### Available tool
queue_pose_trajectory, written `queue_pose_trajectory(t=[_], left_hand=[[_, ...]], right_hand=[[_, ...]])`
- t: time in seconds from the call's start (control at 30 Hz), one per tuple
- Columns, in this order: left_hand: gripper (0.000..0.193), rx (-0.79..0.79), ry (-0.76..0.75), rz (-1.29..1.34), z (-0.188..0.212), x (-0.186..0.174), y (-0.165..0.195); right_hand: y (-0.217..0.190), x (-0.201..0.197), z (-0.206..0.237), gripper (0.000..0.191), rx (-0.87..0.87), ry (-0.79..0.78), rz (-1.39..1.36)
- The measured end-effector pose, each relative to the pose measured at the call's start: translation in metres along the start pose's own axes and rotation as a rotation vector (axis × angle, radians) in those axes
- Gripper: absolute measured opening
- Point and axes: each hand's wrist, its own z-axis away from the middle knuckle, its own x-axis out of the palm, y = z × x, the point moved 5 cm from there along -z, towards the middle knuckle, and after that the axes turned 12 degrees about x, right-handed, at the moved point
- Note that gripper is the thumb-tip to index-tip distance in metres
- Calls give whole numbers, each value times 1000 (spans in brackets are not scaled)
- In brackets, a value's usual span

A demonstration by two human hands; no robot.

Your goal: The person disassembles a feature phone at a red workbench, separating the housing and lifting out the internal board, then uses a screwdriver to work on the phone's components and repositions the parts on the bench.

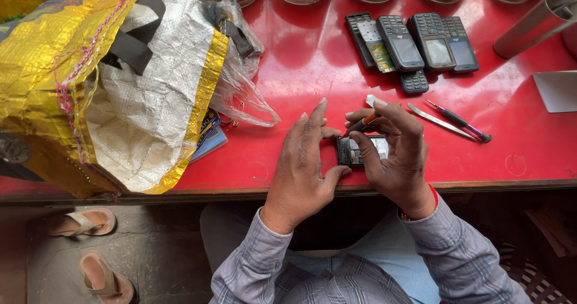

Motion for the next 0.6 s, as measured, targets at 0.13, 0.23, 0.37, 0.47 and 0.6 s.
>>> queue_pose_trajectory(t=[0.13, 0.23, 0.37, 0.47, 0.6], left_hand=[[105, -9, 0, 6, 0, -1, -2], [105, -11, -4, 9, -1, -1, -3], [105, -13, -2, 3, 0, -1, -3], [105, -16, 1, 8, 0, -1, -3], [104, -10, -2, 6, 0, 0, -3]], right_hand=[[1, 2, 1, 65, -2, 11, 10], [1, 3, 1, 65, -18, 23, 19], [1, 6, 1, 65, -8, 12, 35], [0, 6, -2, 64, -12, 4, 39], [-5, 6, -7, 61, -75, -11, 111]])
